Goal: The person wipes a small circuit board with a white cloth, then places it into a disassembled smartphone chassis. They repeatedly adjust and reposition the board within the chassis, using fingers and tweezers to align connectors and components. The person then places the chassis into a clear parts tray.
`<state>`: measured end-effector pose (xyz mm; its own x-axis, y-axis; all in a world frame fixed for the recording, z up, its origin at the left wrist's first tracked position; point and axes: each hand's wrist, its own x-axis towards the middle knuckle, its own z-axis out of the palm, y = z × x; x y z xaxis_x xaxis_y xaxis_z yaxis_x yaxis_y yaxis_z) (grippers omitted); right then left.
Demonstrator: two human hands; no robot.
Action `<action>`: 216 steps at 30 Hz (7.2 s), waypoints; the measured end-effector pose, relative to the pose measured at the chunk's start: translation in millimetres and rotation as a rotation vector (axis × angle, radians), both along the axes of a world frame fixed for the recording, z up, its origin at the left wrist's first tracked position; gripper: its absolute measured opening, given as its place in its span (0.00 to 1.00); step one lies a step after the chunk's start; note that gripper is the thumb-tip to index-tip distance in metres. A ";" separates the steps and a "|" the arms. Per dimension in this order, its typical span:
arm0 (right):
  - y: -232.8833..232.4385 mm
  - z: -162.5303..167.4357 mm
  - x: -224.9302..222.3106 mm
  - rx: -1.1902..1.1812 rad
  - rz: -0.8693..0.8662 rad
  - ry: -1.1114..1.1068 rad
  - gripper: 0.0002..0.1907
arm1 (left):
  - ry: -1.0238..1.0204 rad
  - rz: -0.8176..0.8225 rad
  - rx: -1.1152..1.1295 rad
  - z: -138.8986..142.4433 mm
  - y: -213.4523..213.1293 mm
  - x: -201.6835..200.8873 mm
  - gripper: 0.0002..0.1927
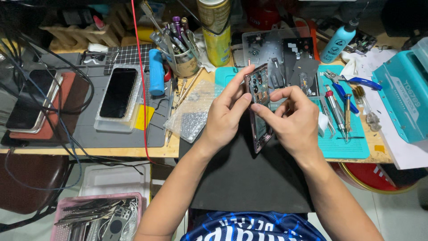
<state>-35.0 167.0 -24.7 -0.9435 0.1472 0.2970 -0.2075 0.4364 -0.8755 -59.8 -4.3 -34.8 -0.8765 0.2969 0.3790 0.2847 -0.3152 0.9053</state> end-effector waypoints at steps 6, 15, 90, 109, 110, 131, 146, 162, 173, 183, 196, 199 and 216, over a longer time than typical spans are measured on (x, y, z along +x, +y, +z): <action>-2.3 6.9 2.9 0.057 -0.008 0.013 0.22 | 0.008 0.139 -0.085 1.1 -1.0 2.7 0.22; -3.7 16.5 8.7 0.158 -0.024 0.065 0.24 | 0.026 0.161 -0.099 1.0 0.0 5.3 0.22; 32.6 -21.5 -11.1 -0.391 0.463 -0.203 0.12 | -0.133 0.014 0.135 -12.7 -4.7 1.5 0.33; 33.0 -24.5 -8.0 -0.445 0.448 -0.203 0.13 | 0.008 0.147 0.045 -1.4 3.7 14.7 0.44; 33.0 -25.0 -7.8 -0.454 0.450 -0.195 0.13 | -0.001 0.156 0.037 0.6 3.2 15.9 0.45; 29.1 -10.9 6.0 -0.363 0.393 -0.174 0.14 | 0.810 0.561 -0.657 14.4 -31.7 0.4 0.40; 29.6 -20.7 -8.8 -0.559 0.419 -0.198 0.16 | 0.057 0.253 -0.063 -0.6 -10.6 5.0 0.46; 6.8 13.1 2.2 0.473 0.159 0.304 0.25 | -0.131 0.181 0.220 -56.9 23.4 -10.2 0.16; -6.2 7.4 -1.1 0.486 0.083 0.342 0.27 | -0.069 0.214 0.263 -52.5 25.5 -6.9 0.19; 11.3 13.3 3.3 0.038 0.343 0.112 0.27 | -0.152 0.198 0.284 -41.6 15.1 -10.1 0.21; 37.6 2.5 -18.6 -0.418 0.367 -0.203 0.10 | -0.382 -0.081 0.427 -15.3 4.2 8.5 0.21; 33.7 3.8 -14.9 -0.447 0.412 -0.232 0.10 | -0.379 -0.065 0.385 -11.3 6.4 12.5 0.21; 24.9 -11.1 -10.1 -0.379 0.327 -0.116 0.05 | -0.124 0.055 0.149 -7.2 13.0 19.3 0.24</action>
<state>-45.1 191.9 -35.8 -0.9818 -0.0835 0.1706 -0.1722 0.0121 -0.9850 -40.5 8.6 -42.0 -0.9325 0.1958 0.3035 0.1946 -0.4356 0.8789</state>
